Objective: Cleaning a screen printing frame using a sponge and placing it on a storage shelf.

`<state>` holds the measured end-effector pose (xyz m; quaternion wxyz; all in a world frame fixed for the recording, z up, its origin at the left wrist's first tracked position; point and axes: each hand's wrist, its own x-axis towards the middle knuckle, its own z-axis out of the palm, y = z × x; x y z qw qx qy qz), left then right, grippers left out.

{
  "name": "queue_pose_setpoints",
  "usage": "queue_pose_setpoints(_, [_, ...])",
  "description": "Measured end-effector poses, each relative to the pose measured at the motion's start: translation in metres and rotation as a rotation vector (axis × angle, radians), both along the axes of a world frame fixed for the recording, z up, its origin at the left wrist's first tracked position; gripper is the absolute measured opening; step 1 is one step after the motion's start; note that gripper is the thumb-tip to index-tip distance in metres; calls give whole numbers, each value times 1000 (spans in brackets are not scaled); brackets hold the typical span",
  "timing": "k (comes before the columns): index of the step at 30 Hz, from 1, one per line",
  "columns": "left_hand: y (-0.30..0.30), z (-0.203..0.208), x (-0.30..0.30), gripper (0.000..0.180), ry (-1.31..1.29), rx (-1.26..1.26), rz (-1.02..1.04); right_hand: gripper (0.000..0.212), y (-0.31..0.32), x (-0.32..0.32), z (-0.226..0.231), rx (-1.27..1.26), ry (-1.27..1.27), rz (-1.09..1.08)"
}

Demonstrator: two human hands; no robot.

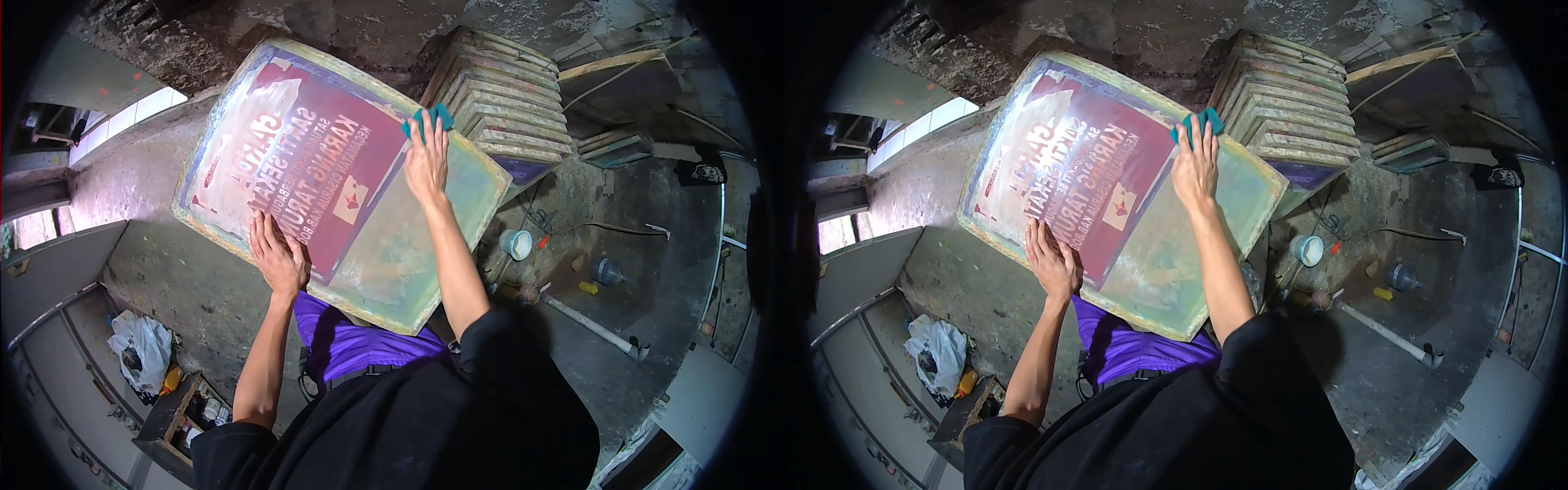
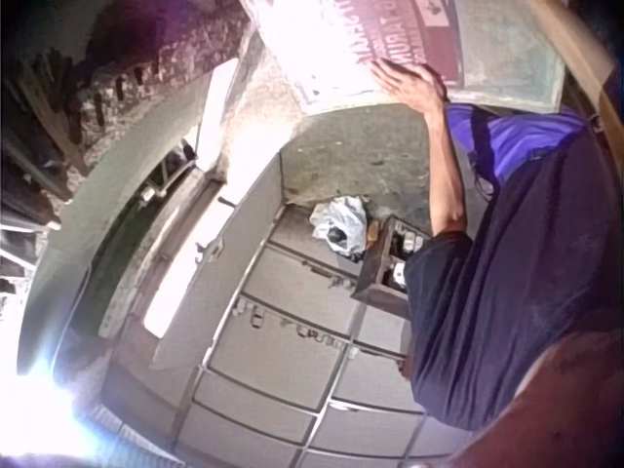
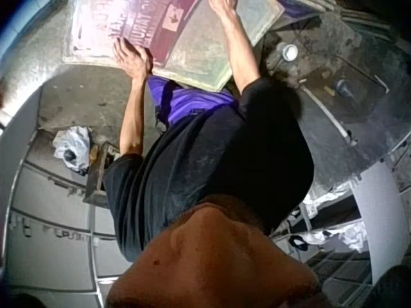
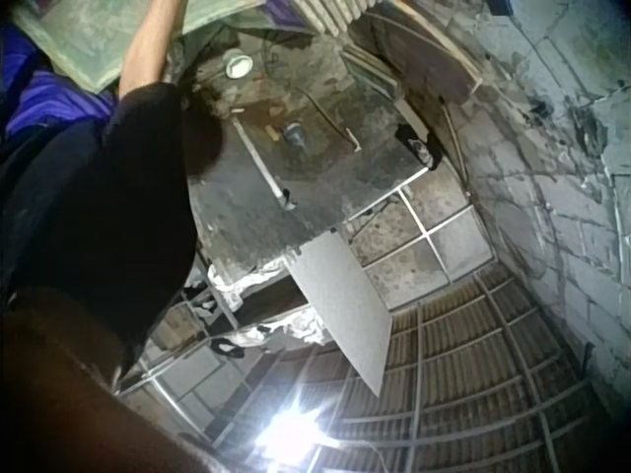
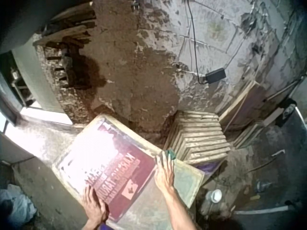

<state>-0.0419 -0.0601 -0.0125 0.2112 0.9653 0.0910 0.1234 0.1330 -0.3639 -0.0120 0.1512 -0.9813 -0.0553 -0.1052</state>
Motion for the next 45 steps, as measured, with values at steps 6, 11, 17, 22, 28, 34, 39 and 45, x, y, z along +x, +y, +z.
queue_pose_setpoints(6, [0, 1, -1, 64, -5, 1, -2, 56, 8, -39, -3, -42, 32, -5])
queue_pose_setpoints(11, [0, 1, 1, 64, 0, 1, 3, 57, -2, -12, 3, -62, 31, -14])
queue_pose_setpoints(17, [2, -1, 0, 64, -18, 23, -4, 60, -2, -39, -4, -76, 41, 64])
queue_pose_setpoints(22, [0, 1, 2, 64, -24, 29, -17, 59, 13, -24, -3, -48, 20, -36])
queue_pose_setpoints(28, [1, 3, 0, 60, -24, 46, -22, 58, 25, -21, 1, 47, 29, -16])
queue_pose_setpoints(34, [-1, 5, 5, 60, -23, 32, -24, 57, 37, -14, -5, 69, -54, -243])
queue_pose_setpoints(39, [-1, 4, 1, 60, -11, 34, -25, 60, 42, -17, -7, 41, -15, -105])
queue_pose_setpoints(45, [-2, 5, 3, 60, -23, 35, -18, 61, 48, -16, -7, 88, -20, -66])
